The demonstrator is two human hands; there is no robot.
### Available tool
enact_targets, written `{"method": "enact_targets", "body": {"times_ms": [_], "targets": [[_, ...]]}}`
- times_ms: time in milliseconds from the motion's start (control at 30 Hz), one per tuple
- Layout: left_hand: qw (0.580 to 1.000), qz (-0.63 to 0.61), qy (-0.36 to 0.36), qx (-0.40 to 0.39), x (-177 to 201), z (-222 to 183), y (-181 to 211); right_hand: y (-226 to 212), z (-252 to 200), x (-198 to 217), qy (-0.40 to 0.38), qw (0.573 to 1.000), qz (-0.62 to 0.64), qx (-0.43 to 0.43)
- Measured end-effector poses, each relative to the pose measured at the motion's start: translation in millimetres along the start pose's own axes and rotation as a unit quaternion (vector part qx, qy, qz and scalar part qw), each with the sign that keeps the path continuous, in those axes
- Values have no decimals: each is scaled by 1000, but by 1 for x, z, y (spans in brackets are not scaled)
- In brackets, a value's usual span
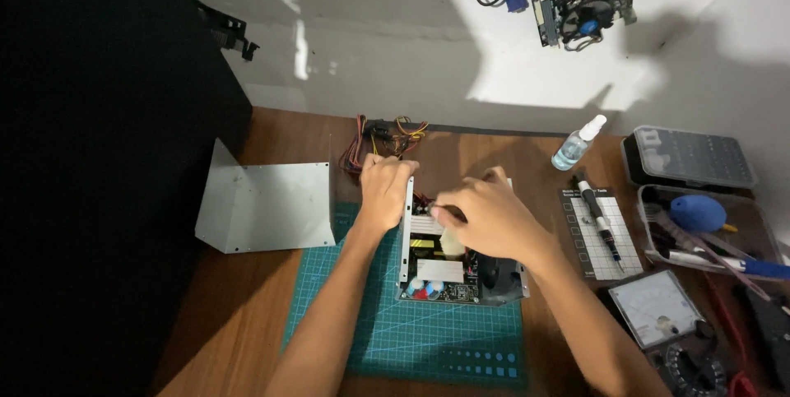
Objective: Wiping the internal components of an open computer power supply unit using a small cloth.
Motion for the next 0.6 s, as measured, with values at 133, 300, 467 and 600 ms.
{"method": "enact_targets", "body": {"times_ms": [133,300,467,600], "targets": [[1000,13,1,-9,-1,-1,-3,-9,1,6,-11,1000,7,-1],[999,33,-7,-11,-3,0,-4,-3,1,4,-45,999,28,13],[999,38,10,-35,-6,-1,-8,-1,-1,3,-47,998,43,15],[999,29,5,-28,-3,0,-3,3,-1,0,-12,999,25,21]]}}
Point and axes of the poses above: each hand's wrist, its own z-axis towards the middle knuckle, its own x-axis out of the back of the hand, y = z × x, the point moved 1 cm from there along z, towards the middle knuckle, and after that the axes turned 8 degrees about x, right-handed, at the moved point
